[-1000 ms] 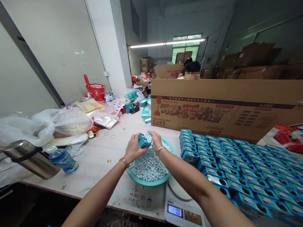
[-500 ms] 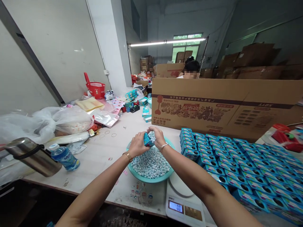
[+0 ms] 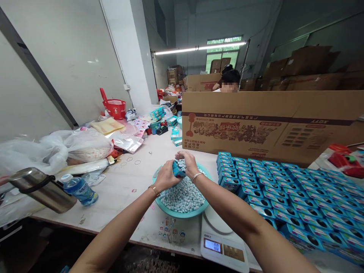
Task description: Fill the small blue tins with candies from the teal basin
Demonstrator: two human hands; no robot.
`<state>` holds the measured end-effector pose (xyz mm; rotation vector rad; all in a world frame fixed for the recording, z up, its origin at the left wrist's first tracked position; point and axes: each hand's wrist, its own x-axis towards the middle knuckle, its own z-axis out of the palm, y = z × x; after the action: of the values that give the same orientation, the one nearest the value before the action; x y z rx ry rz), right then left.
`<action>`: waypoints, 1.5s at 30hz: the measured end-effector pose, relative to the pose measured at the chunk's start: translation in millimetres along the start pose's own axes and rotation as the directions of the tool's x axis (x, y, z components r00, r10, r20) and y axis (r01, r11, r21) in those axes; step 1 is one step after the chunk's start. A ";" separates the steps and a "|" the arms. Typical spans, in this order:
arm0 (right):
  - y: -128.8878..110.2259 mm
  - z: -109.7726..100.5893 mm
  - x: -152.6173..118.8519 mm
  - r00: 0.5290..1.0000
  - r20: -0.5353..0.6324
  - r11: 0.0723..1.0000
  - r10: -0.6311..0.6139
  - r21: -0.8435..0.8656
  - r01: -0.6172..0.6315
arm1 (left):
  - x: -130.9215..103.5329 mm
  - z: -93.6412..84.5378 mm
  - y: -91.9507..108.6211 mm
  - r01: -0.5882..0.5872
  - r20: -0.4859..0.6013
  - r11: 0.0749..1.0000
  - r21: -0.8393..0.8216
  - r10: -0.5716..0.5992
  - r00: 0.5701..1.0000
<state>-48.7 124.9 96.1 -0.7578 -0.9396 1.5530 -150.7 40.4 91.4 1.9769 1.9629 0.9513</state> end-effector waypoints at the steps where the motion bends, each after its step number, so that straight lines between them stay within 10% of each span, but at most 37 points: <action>1: -1.0 0.5 -0.5 1.000 0.011 1.000 -0.004 -0.006 0.004 | -0.4 -0.4 0.0 0.003 0.004 1.000 0.000 -0.003 1.000; 24: -1.6 3.5 -13.5 0.992 0.090 0.995 0.090 -0.050 -0.085 | -11.0 -0.4 -10.5 -0.019 -0.026 0.984 -0.179 0.015 1.000; 30: -5.3 -33.4 4.3 0.988 0.064 0.958 0.144 -0.259 -0.122 | -20.8 -20.9 -21.3 0.026 -0.009 0.954 -0.300 -0.030 1.000; 34: 11.1 -68.1 -8.2 0.900 0.430 0.547 0.076 -0.772 0.322 | -41.7 -28.2 -32.8 0.033 0.015 0.908 -0.417 -0.029 0.999; 39: 29.7 -76.1 -32.2 0.799 0.572 0.020 0.187 -0.815 0.579 | -64.6 -20.4 -37.7 0.021 -0.046 0.855 -0.518 -0.052 0.998; 42: 29.5 -70.0 -26.6 0.845 0.509 0.078 0.165 -0.861 0.503 | -65.4 -14.3 -36.9 0.043 -0.074 0.801 -0.597 -0.108 0.991; 45: 24.4 -63.8 -11.1 0.930 0.328 0.410 0.166 -0.881 0.237 | -58.0 -8.7 -34.4 0.055 -0.086 0.799 -0.599 -0.132 0.987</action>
<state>-3.2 122.9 43.9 -1.1968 -2.1908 1.0232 -178.9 -13.8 61.6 1.4733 1.5210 1.4725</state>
